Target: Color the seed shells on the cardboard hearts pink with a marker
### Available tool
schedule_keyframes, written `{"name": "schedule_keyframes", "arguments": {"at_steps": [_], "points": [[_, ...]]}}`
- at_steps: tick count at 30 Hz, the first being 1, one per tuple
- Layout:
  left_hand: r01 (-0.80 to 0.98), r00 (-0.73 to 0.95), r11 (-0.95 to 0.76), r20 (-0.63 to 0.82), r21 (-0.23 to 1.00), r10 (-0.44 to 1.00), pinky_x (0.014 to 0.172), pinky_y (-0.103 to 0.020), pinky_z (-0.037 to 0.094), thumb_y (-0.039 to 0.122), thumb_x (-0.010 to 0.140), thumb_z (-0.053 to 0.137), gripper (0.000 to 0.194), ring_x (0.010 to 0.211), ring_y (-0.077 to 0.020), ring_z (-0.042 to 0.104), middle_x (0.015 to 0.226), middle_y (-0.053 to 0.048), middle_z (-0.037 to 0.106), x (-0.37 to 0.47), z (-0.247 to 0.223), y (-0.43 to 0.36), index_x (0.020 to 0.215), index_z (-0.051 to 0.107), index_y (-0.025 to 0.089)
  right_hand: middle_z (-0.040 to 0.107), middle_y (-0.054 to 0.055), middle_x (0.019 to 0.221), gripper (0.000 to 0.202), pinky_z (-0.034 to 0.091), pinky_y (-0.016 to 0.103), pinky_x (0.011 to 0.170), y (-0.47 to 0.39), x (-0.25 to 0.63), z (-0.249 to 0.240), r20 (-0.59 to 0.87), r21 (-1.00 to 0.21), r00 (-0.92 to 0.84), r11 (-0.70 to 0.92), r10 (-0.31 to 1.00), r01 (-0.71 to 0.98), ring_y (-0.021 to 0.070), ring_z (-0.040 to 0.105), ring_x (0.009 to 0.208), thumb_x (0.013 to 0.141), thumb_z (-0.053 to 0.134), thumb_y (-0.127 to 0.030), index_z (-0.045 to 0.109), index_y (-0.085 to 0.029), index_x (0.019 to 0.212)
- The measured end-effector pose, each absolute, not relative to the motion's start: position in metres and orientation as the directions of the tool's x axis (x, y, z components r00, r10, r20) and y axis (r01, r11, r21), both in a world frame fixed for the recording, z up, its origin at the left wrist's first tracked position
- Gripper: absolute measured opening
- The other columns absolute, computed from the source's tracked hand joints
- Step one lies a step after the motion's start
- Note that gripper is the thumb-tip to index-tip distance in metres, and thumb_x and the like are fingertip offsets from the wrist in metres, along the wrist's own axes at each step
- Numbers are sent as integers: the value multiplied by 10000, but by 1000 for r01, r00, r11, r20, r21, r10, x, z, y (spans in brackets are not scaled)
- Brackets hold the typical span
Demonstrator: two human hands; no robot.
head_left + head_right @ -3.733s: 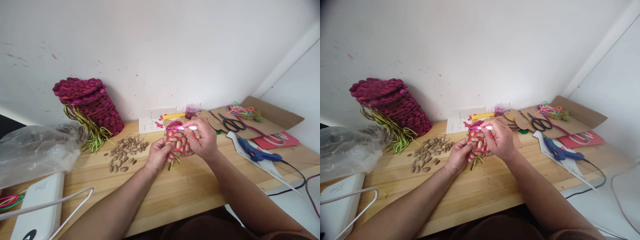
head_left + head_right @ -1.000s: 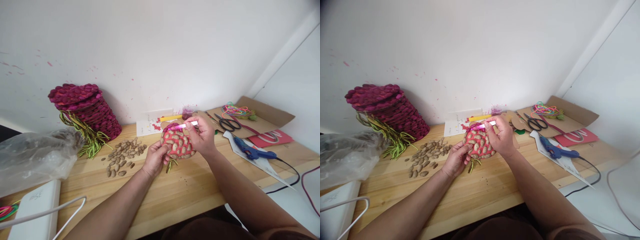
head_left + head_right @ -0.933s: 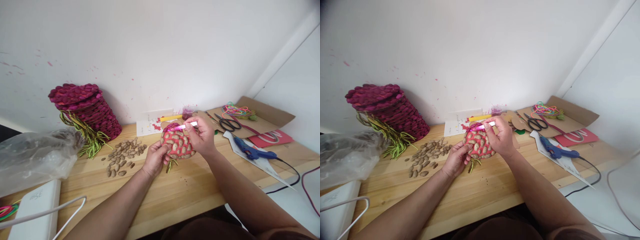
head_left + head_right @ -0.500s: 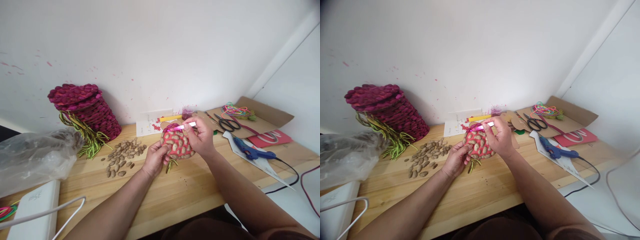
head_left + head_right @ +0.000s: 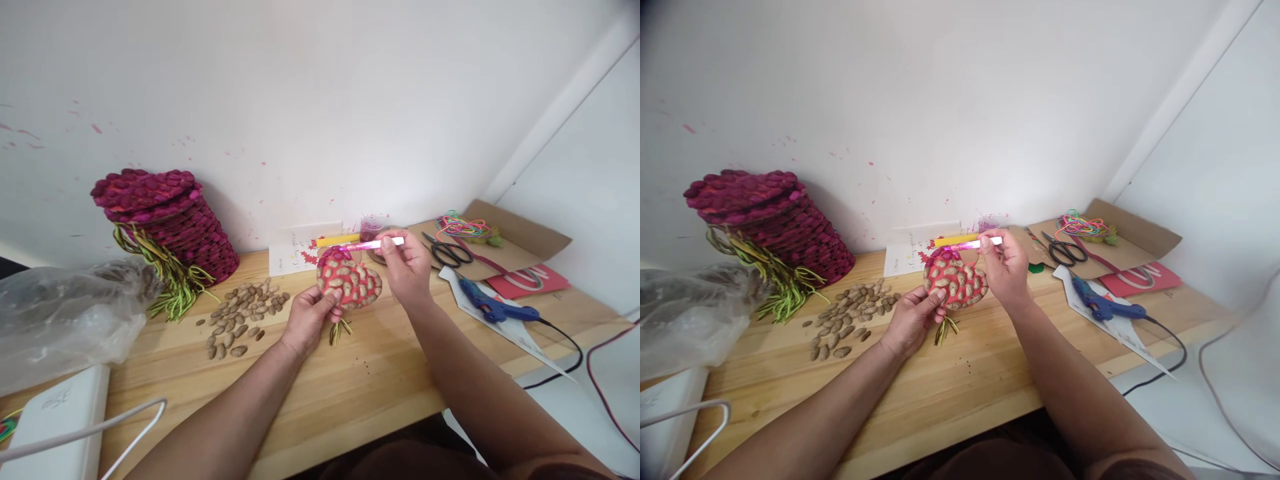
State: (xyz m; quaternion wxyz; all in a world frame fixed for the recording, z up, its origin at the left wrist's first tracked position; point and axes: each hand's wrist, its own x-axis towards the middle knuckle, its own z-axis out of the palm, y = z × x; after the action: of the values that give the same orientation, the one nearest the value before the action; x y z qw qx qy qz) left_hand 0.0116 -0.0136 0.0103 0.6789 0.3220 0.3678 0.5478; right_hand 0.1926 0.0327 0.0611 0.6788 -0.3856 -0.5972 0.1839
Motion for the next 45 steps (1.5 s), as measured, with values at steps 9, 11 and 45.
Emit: {"name": "schedule_keyframes", "arguments": {"at_steps": [9,11,45], "points": [[-531,120,195,-155,825,981,511,-183,501,425,471,1041,521,502,-73,593,648,-29,723,13,5,-10,771,761,103,635,-26,703,434,495,253,628,56,213,67,562,-806,455,582,691,111,115,588,631,822,761,-623,696,-210,937],[-528,132,201,-154,825,979,504,-179,497,441,472,1039,532,492,-70,584,620,-20,707,13,4,-10,775,761,104,620,-33,691,439,472,254,623,66,223,70,548,-816,462,567,697,112,111,567,611,827,733,-631,693,-208,935],[-478,118,183,-143,859,983,359,-148,341,481,525,1007,538,461,-79,548,600,-17,677,12,3,-8,810,734,115,768,109,1078,288,411,443,935,143,241,82,459,-440,324,-105,828,892,323,591,1103,967,545,-425,752,-226,991]]}}
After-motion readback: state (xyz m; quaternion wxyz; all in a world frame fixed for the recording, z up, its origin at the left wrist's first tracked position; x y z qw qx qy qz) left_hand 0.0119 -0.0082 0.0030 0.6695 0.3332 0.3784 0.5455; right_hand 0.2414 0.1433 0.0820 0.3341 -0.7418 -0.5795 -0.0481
